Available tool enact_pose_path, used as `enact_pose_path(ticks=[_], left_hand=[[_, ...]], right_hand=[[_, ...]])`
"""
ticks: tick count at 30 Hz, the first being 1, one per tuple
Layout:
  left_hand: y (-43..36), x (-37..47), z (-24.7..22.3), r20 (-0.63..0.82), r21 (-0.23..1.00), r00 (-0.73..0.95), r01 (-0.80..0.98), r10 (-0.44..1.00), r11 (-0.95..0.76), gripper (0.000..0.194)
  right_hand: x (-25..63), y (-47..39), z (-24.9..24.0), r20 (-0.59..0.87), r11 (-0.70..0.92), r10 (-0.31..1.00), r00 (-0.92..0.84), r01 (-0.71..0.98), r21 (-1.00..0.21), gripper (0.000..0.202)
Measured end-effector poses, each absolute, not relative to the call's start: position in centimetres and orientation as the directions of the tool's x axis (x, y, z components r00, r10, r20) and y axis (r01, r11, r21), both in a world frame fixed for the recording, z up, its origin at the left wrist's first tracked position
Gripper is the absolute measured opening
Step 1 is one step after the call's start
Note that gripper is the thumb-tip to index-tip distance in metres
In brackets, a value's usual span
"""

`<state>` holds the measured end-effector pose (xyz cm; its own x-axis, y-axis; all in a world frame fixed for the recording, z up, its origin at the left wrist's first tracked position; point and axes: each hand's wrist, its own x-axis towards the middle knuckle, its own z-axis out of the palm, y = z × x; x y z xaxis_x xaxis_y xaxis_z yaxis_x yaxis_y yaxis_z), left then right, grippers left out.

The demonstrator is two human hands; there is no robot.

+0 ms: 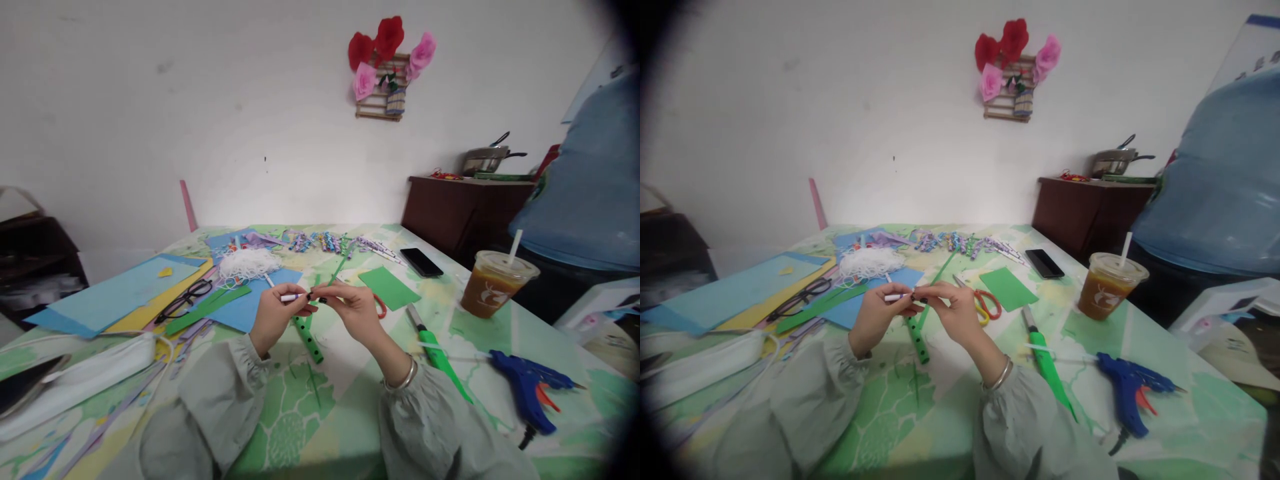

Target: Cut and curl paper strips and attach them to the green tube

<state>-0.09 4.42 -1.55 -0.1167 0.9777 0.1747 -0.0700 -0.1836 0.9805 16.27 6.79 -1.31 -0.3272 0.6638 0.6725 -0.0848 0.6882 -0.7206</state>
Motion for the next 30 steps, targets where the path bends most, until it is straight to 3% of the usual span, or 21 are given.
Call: enact_pose_path(ticks=[2, 6, 8, 11, 15, 19, 24, 30], left_hand=[[4.4, -0.1, -1.6, 0.169, 0.979, -0.124, -0.095, 0.978, -0.181, 0.035], [4.6, 0.0, -1.7, 0.137, 0.978, -0.158, -0.133, 0.978, -0.159, 0.034], [4.7, 0.0, -1.8, 0.116, 0.975, -0.203, -0.161, 0.972, -0.150, 0.035], [4.8, 0.0, -1.9, 0.102, 0.968, -0.258, -0.195, 0.961, -0.156, 0.034], [5.0, -0.3, -1.8, 0.131, 0.963, -0.285, -0.192, 0.950, -0.190, 0.032], [5.3, -0.7, -1.8, 0.173, 0.948, -0.338, -0.198, 0.925, -0.250, 0.029], [5.6, -0.8, -2.1, 0.191, 0.927, -0.380, -0.232, 0.905, -0.293, 0.029], [5.8, -0.5, -2.4, 0.187, 0.916, -0.398, -0.260, 0.898, -0.306, 0.029]], right_hand=[[16.2, 6.7, -1.3, 0.662, 0.667, 0.679, -0.317, -0.108, -0.737, 0.028], [16.0, 6.5, -1.3, 0.653, 0.656, 0.700, -0.288, -0.101, -0.748, 0.070], [16.0, 6.5, -1.3, 0.675, 0.700, 0.682, -0.280, -0.015, -0.714, 0.061], [16.1, 6.8, -1.5, 0.737, 0.809, 0.577, -0.351, 0.124, -0.575, 0.024], [16.1, 7.2, -1.6, 0.782, 0.903, 0.409, -0.471, 0.085, -0.422, 0.022], [16.1, 7.4, -1.5, 0.838, 0.923, 0.372, -0.398, 0.255, -0.289, 0.018], [16.0, 7.3, -1.7, 0.817, 0.861, 0.461, -0.345, 0.397, -0.318, 0.020], [15.8, 7.4, -2.2, 0.796, 0.823, 0.539, -0.276, 0.376, -0.426, 0.021]])
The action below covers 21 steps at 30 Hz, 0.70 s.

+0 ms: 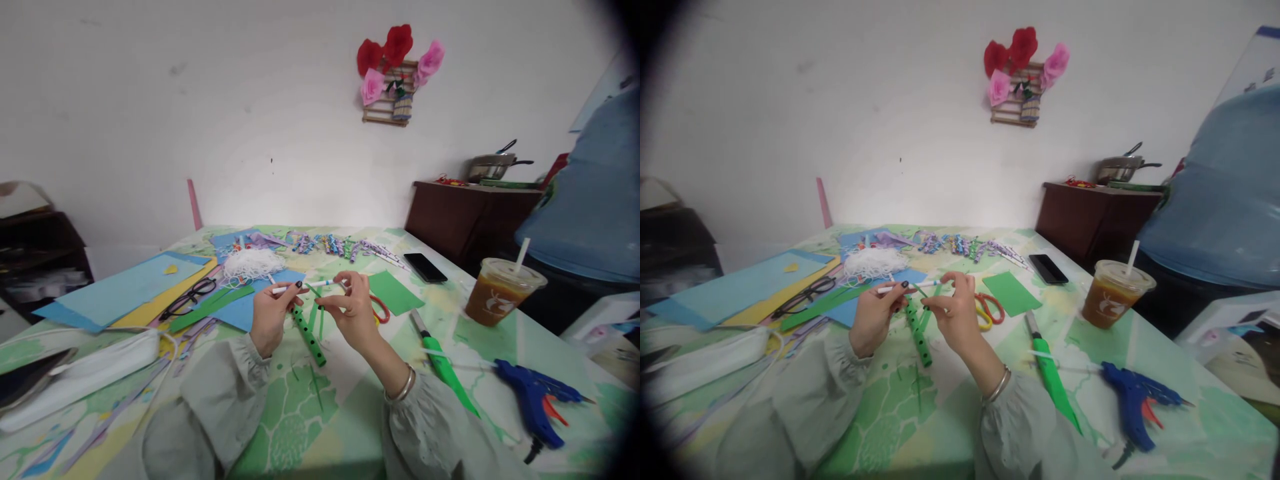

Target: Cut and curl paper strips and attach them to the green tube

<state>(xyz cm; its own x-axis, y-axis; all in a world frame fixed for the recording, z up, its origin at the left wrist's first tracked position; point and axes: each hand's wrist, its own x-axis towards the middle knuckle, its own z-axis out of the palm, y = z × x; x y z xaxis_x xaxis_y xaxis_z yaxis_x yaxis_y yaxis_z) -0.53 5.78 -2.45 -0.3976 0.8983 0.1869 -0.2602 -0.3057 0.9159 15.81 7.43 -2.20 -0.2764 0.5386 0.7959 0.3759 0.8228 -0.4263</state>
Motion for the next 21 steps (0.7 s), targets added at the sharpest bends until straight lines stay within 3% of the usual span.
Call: enact_pose_path(ticks=[5, 10, 17, 21], left_hand=[[5.7, -0.3, -2.6, 0.206, 0.913, -0.403, -0.249, 0.891, -0.324, 0.028], [5.4, 0.1, -2.5, 0.217, 0.911, -0.332, -0.269, 0.918, -0.312, 0.027], [4.8, -0.2, -1.6, 0.211, 0.919, -0.168, -0.302, 0.963, -0.254, 0.025], [4.8, -0.3, -1.5, 0.211, 0.916, -0.157, -0.314, 0.965, -0.251, 0.025]], right_hand=[[15.2, 7.2, -3.0, 0.692, 0.827, 0.558, -0.458, 0.236, -0.510, 0.020], [14.7, 6.9, -3.6, 0.651, 0.821, 0.545, -0.528, 0.178, -0.543, 0.028], [15.4, 7.0, -2.6, 0.699, 0.828, 0.556, -0.449, 0.226, -0.514, 0.036], [15.7, 7.1, -2.2, 0.754, 0.848, 0.530, -0.389, 0.250, -0.467, 0.036]])
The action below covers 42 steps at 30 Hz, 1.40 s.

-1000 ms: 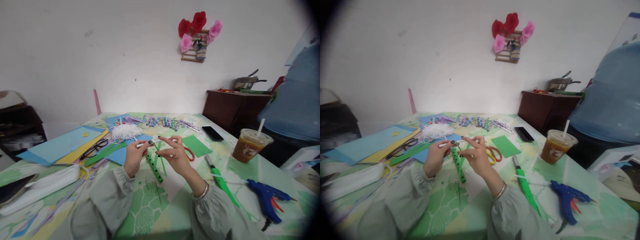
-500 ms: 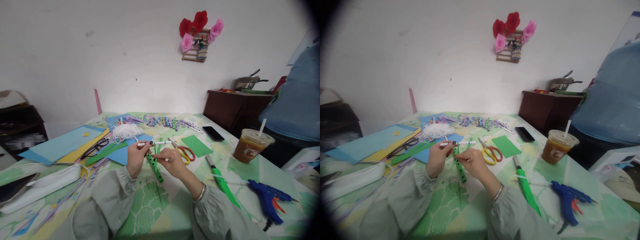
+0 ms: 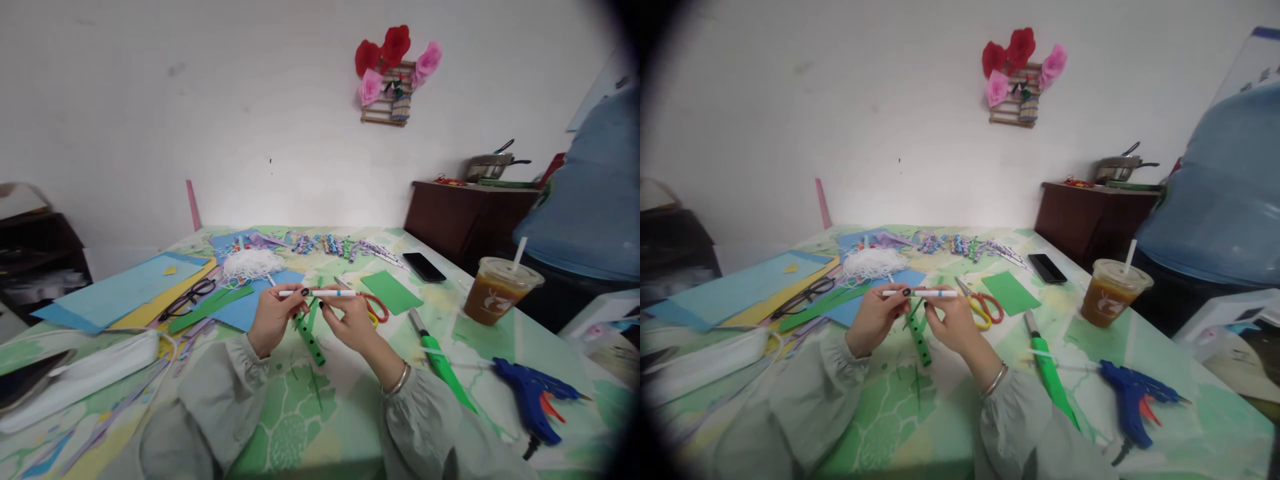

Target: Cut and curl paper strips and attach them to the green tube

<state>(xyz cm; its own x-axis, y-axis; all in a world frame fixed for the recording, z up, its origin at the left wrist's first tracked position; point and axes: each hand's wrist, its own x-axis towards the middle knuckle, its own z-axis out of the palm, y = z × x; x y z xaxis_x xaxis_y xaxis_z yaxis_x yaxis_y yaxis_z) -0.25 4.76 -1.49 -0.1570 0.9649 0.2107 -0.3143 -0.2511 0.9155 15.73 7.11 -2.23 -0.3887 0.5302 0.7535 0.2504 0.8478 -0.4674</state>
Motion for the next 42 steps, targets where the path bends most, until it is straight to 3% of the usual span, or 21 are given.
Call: enact_pose_path(ticks=[6, 11, 15, 21, 26, 29, 34, 37, 42], left_hand=[[4.6, -0.2, -1.5, 0.167, 0.886, -0.159, -0.409, 0.973, -0.218, 0.027], [4.2, 0.3, -1.3, 0.056, 0.875, -0.127, -0.471, 0.990, -0.110, 0.033], [4.1, 0.5, -1.1, 0.039, 0.868, -0.109, -0.489, 0.993, -0.088, 0.031], [4.6, 0.5, -1.9, 0.068, 0.881, -0.160, -0.453, 0.985, -0.134, 0.031], [5.2, 0.3, -2.5, 0.068, 0.888, -0.191, -0.435, 0.979, -0.147, 0.033], [5.1, 0.2, -2.5, 0.072, 0.900, -0.200, -0.410, 0.977, -0.150, 0.033], [4.8, 0.0, -2.1, 0.116, 0.928, -0.187, -0.330, 0.975, -0.174, 0.033], [4.8, 0.0, -1.8, 0.139, 0.946, -0.182, -0.267, 0.973, -0.185, 0.035], [4.8, 0.2, -1.6, 0.152, 0.959, -0.184, -0.208, 0.971, -0.189, 0.035]], right_hand=[[15.9, 7.2, -2.4, 0.779, 0.845, 0.534, -0.328, 0.196, -0.497, 0.035], [15.5, 7.2, -2.5, 0.663, 0.640, 0.673, -0.327, -0.193, -0.744, 0.031], [15.3, 7.3, -2.4, 0.603, 0.485, 0.707, -0.371, -0.367, -0.794, 0.022], [15.6, 7.3, -2.0, 0.569, 0.512, 0.759, -0.317, -0.251, -0.822, 0.024], [15.1, 7.0, -2.2, 0.427, 0.366, 0.860, -0.280, -0.245, -0.898, 0.007], [14.9, 6.9, -2.3, 0.425, 0.362, 0.861, -0.280, -0.250, -0.898, 0.008], [15.1, 7.4, -2.3, 0.424, 0.409, 0.893, -0.151, -0.121, -0.904, 0.028], [15.3, 8.1, -2.5, 0.443, 0.442, 0.894, -0.070, -0.021, -0.897, 0.023], [15.3, 8.4, -2.8, 0.444, 0.447, 0.887, -0.125, -0.003, -0.894, 0.013]])
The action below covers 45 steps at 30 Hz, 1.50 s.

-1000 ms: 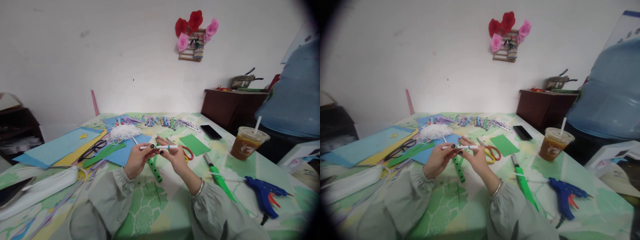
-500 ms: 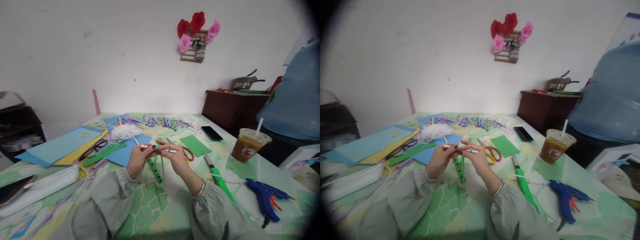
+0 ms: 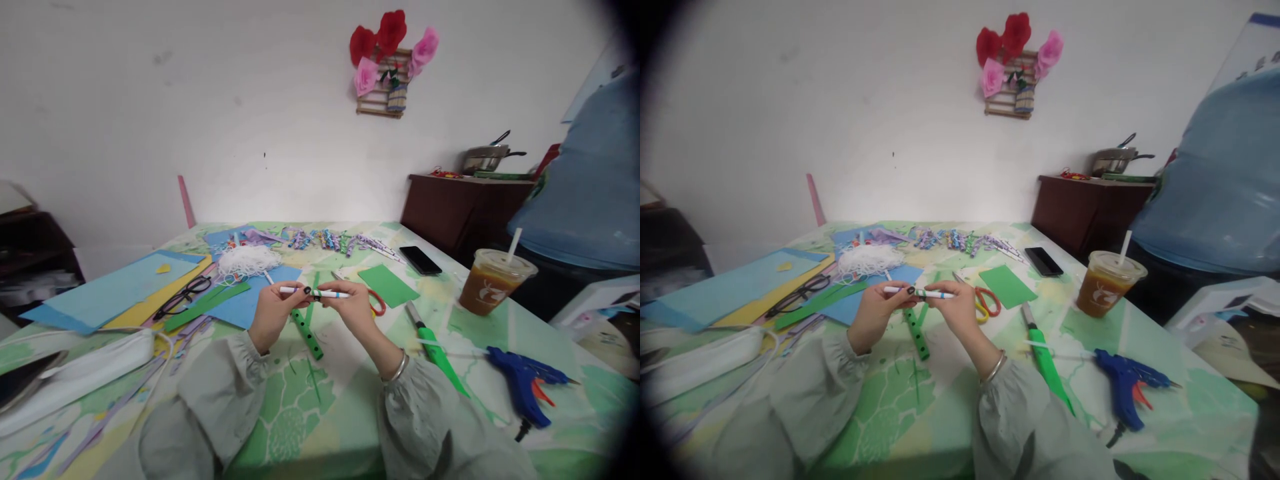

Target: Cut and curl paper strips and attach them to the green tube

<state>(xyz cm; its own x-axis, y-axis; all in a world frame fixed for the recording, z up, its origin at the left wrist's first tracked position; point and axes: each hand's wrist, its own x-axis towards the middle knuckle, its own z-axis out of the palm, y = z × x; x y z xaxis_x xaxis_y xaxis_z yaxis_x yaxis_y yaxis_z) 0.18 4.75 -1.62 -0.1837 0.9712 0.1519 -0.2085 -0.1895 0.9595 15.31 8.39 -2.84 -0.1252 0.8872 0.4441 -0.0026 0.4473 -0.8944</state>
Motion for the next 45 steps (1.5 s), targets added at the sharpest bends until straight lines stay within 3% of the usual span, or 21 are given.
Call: enact_pose_path(ticks=[8, 13, 20, 26, 33, 37, 41, 43, 45], left_hand=[[4.9, -0.1, -2.1, 0.192, 0.963, -0.206, -0.148, 0.960, -0.224, 0.035], [5.1, 0.0, -2.4, 0.155, 0.943, -0.230, -0.255, 0.961, -0.213, 0.035], [5.3, 0.1, -2.6, 0.182, 0.926, -0.277, -0.275, 0.943, -0.259, 0.033], [4.9, 0.1, -2.3, 0.228, 0.944, -0.257, -0.179, 0.939, -0.277, 0.028], [4.7, 0.1, -2.1, 0.308, 0.946, -0.309, -0.002, 0.900, -0.325, 0.023], [4.5, 0.2, -2.2, 0.391, 0.920, -0.337, 0.110, 0.856, -0.377, 0.018], [4.1, 0.2, -2.7, 0.613, 0.782, -0.277, 0.343, 0.740, -0.520, 0.007], [3.9, 0.0, -2.9, 0.756, 0.619, -0.181, 0.508, 0.629, -0.598, 0.004], [3.9, -0.3, -3.1, 0.864, 0.414, -0.056, 0.644, 0.500, -0.643, 0.005]], right_hand=[[15.8, 7.5, -1.7, 0.553, 0.574, 0.786, -0.276, -0.002, -0.819, 0.018], [16.6, 7.9, -1.3, 0.614, 0.660, 0.708, -0.349, 0.016, -0.751, 0.018], [16.1, 8.1, -1.7, 0.576, 0.530, 0.707, -0.411, -0.232, -0.816, 0.053], [15.8, 7.9, -2.0, 0.504, 0.523, 0.812, -0.293, -0.016, -0.852, 0.064], [15.6, 7.8, -2.1, 0.592, 0.630, 0.777, -0.215, 0.270, -0.729, 0.040], [15.0, 7.8, -3.0, 0.550, 0.574, 0.818, -0.165, 0.253, -0.778, 0.039], [14.4, 7.7, -3.9, 0.526, 0.539, 0.842, -0.119, 0.188, -0.821, 0.047], [14.1, 7.5, -3.9, 0.482, 0.485, 0.871, -0.092, 0.013, -0.874, 0.056], [13.9, 7.2, -3.6, 0.355, 0.312, 0.929, -0.104, -0.295, -0.903, 0.060]])
